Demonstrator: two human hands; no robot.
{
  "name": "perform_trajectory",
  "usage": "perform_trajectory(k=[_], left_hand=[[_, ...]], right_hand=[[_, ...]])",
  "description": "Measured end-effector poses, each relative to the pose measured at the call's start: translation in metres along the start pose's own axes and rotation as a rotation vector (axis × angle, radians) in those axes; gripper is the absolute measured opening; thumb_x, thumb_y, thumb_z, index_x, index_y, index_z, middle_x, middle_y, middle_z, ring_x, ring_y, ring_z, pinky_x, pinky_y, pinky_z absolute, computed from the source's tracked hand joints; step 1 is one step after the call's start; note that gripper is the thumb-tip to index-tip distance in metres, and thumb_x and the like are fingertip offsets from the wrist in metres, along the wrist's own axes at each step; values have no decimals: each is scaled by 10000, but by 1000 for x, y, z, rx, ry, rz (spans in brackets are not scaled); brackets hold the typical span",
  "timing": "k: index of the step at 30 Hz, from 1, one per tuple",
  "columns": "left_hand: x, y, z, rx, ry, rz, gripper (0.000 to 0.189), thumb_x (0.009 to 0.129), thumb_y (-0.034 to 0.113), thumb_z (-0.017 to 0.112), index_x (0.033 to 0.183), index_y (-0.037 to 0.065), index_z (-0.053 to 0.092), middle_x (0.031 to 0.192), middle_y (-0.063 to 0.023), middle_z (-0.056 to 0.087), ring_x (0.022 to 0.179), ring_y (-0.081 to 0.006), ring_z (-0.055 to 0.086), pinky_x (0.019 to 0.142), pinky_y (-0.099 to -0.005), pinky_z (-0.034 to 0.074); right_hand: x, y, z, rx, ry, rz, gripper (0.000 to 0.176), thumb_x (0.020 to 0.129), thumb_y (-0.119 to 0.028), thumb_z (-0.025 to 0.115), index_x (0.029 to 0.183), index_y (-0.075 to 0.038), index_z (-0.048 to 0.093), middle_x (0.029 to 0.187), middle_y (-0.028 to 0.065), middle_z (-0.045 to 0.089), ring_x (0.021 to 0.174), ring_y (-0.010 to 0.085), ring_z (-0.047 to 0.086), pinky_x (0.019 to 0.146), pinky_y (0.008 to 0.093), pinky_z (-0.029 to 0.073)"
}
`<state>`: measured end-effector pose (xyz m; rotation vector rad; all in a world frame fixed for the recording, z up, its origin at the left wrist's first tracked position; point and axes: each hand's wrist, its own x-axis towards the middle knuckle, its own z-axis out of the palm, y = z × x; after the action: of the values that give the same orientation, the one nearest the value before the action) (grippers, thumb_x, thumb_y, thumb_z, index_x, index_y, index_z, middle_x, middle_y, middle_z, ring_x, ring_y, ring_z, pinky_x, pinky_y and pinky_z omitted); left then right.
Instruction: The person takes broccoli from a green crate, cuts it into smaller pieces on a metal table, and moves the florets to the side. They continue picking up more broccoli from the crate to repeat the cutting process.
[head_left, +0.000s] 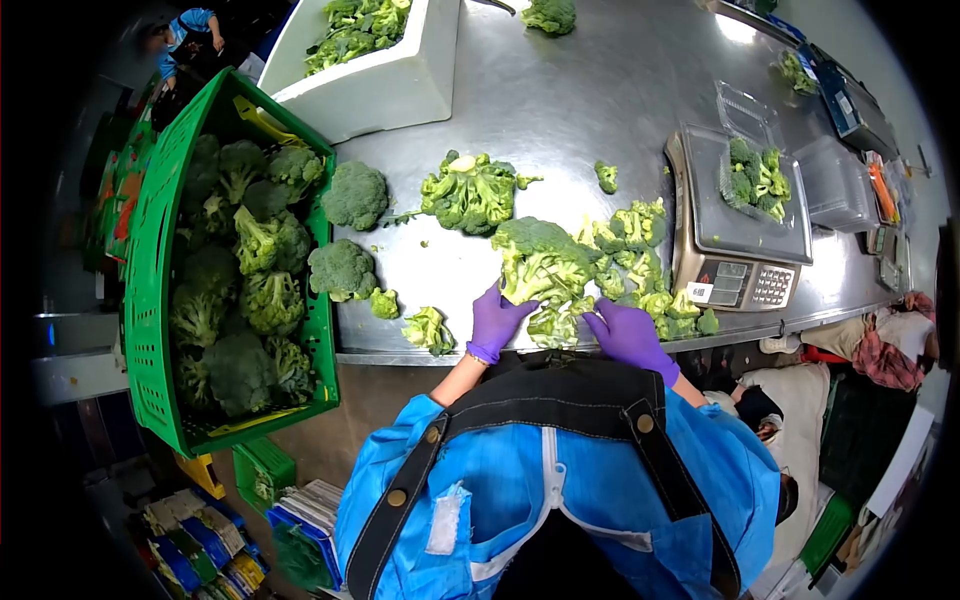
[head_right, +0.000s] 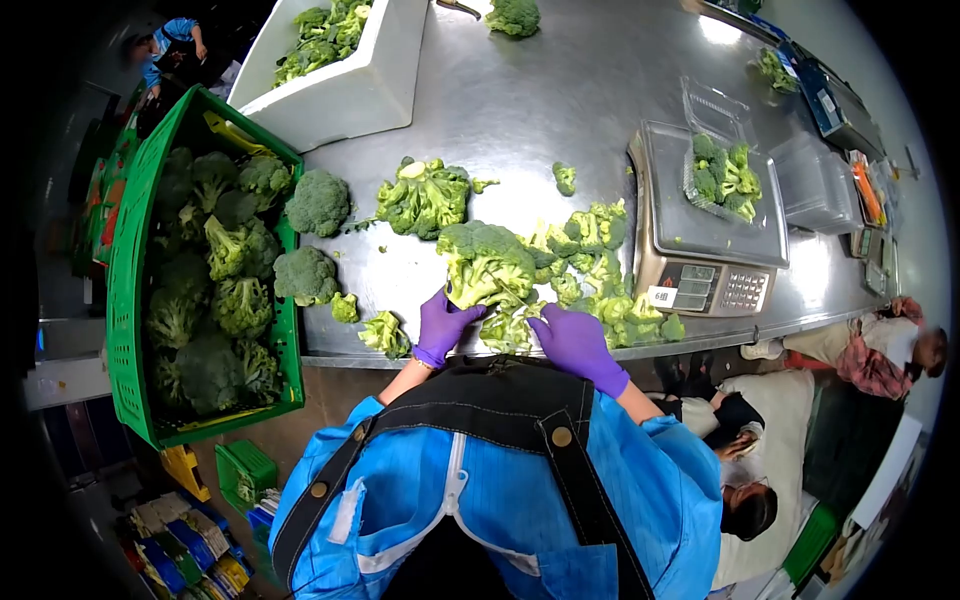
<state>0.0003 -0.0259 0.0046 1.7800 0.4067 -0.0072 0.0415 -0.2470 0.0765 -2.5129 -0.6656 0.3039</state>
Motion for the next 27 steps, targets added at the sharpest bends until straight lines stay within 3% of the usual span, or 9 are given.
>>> perform_trajectory(k=[5, 10, 15, 24, 27], left_hand=[[1, 12, -3, 118, 0, 6, 465, 648, 198, 766, 1030, -4, 595, 675, -57, 639, 542, -88, 542, 552, -250, 452], [4, 41, -13, -67, -25, -193, 392, 690, 166, 738, 1022, 10, 600, 673, -44, 645, 537, -88, 591, 510, -227, 455], [6, 30, -19, 205, 22, 10, 501, 649, 153, 759, 1082, -16, 571, 693, -73, 639, 563, -102, 585, 549, -246, 469], [12, 2, -12, 192, 41, 145, 544, 637, 127, 760, 1108, -38, 545, 775, -117, 639, 616, -134, 598, 600, -268, 488], [12, 5, -13, 214, 20, 176, 552, 639, 129, 759, 1113, -47, 537, 775, -118, 640, 615, -145, 598, 596, -271, 487]], right_hand=[[-16, 13, 29, 33, 105, 54, 249, 841, -334, 548, 837, -85, 567, 593, 137, 580, 538, 318, 580, 486, 403, 445], [-17, 30, 39, 126, 91, 38, 226, 836, -321, 561, 826, -95, 571, 604, 125, 585, 536, 313, 579, 485, 394, 445], [-2, 11, 20, 133, 72, -18, 218, 841, -307, 556, 826, -89, 564, 630, 122, 589, 559, 307, 581, 494, 394, 444], [19, 0, 12, -61, -48, -16, 229, 856, -284, 532, 823, -57, 515, 626, 119, 576, 557, 312, 571, 501, 409, 441], [25, -1, 19, -31, 20, -64, 233, 858, -288, 524, 806, -62, 498, 633, 126, 573, 566, 318, 571, 512, 416, 444]])
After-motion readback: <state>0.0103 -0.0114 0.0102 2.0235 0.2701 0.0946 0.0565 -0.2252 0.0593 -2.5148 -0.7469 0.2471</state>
